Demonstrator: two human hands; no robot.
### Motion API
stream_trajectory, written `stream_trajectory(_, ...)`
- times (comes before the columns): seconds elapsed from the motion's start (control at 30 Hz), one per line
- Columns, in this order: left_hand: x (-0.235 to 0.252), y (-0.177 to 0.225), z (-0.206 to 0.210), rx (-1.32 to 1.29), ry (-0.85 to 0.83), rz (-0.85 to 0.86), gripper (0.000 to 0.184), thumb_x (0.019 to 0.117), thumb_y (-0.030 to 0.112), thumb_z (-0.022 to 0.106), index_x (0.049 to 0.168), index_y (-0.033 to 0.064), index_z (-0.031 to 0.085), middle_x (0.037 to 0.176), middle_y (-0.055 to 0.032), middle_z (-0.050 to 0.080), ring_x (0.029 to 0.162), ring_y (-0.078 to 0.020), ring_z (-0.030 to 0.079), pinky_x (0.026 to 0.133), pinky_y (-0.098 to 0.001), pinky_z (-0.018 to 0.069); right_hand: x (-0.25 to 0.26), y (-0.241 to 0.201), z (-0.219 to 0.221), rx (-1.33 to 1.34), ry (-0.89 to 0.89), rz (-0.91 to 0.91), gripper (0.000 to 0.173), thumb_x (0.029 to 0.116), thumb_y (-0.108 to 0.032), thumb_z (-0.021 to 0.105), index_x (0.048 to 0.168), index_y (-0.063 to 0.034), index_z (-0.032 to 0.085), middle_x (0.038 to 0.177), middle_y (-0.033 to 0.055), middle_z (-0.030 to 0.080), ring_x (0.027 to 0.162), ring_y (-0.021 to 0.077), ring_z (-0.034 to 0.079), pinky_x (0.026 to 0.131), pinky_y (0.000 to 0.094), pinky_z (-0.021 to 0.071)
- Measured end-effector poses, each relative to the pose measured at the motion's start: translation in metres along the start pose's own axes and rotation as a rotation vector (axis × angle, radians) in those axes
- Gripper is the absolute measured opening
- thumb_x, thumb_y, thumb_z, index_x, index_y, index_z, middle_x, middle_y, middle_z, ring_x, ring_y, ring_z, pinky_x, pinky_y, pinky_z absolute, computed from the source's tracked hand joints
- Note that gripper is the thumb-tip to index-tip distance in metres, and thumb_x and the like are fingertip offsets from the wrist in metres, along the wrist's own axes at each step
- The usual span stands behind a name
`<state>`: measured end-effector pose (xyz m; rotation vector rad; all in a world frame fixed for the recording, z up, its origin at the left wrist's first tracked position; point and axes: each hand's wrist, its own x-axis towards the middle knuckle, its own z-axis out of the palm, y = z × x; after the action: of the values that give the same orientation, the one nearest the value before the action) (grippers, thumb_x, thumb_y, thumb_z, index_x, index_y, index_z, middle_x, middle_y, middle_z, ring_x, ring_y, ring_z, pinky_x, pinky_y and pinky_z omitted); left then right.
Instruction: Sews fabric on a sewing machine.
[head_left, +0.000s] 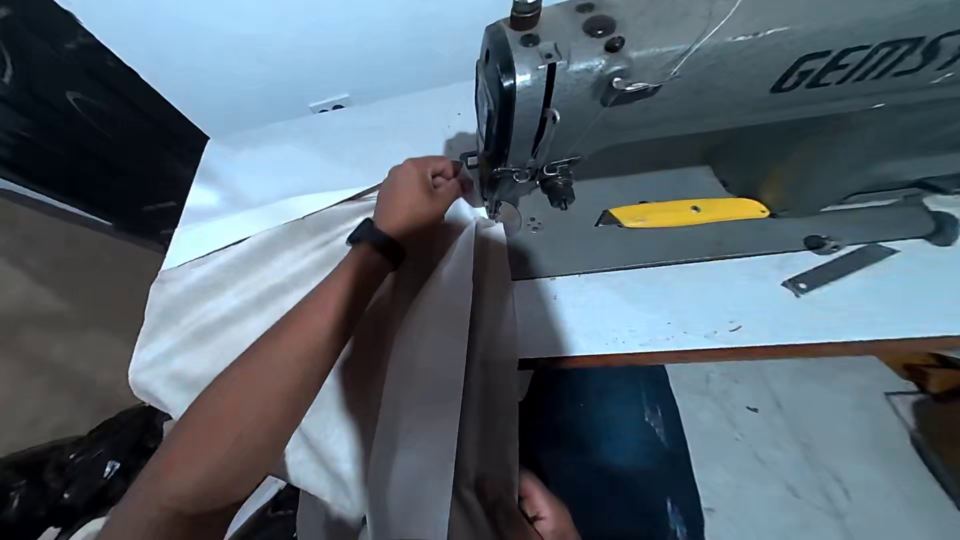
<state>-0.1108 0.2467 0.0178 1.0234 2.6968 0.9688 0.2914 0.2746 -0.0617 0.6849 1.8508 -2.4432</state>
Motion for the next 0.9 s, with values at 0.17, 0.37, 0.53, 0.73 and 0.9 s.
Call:
stream_trajectory(0.17,0.015,-0.001,0.006,-0.047,0.055,-0.034,0.018,0.0954,0.037,0.068,0.090,0.0204,0.073,0.070,0.0026,0.063,0.061,-0.0155,0.060,0.059,-0.0468,0.0524,0.008,-0.009,-0.018,-0.300,-0.092,0.043,0.022,0.1002,-0.028,0.068,0.108,-0.0084,0.072,0.092,0.0013,0.076,0.084,0.0134,0.074,0.079,0.0383,0.0640)
stream_trajectory(0.37,0.005,-0.008,0.015,-0.091,0.143,0.064,0.017,0.0975,0.034,0.066,0.097,0.0188,0.074,0.074,0.0056,0.064,0.063,-0.0099,0.058,0.062,-0.0397,0.0523,0.048,-0.089,-0.062,-0.785,0.233,-0.490,0.022,0.0977,-0.027,0.069,0.113,-0.0114,0.073,0.095,-0.0016,0.071,0.076,0.0069,0.066,0.062,0.0276,0.0592)
stream_trajectory(0.53,0.003,-0.005,0.015,-0.163,0.146,0.057,0.017,0.1017,0.032,0.061,0.101,0.0167,0.070,0.076,0.0034,0.065,0.064,-0.0110,0.061,0.062,-0.0380,0.0538,0.127,-0.142,-0.019,-1.056,0.160,-0.661,0.051,0.1000,-0.034,0.064,0.149,-0.0281,0.053,0.119,-0.0022,0.067,0.089,0.0112,0.068,0.068,0.0343,0.0607)
stream_trajectory(0.73,0.000,-0.010,0.012,-0.444,0.054,0.141,0.023,0.0996,0.026,0.067,0.116,0.0102,0.064,0.066,-0.0005,0.066,0.051,-0.0108,0.055,0.053,-0.0309,0.0487,0.161,-0.133,0.006,-1.080,0.078,-0.734,0.019,0.1008,-0.027,0.063,0.115,-0.0249,0.075,0.103,-0.0066,0.069,0.085,0.0065,0.067,0.067,0.0292,0.0582)
stream_trajectory(0.9,-0.002,-0.006,-0.001,-0.426,-0.068,0.138,0.031,0.0902,0.019,0.078,0.117,0.0108,0.065,0.066,0.0033,0.063,0.050,-0.0087,0.052,0.050,-0.0268,0.0473,0.130,-0.124,-0.009,-0.571,0.180,-0.433,0.013,0.0973,-0.032,0.069,0.108,-0.0250,0.070,0.093,-0.0087,0.068,0.072,0.0075,0.067,0.057,0.0278,0.0614)
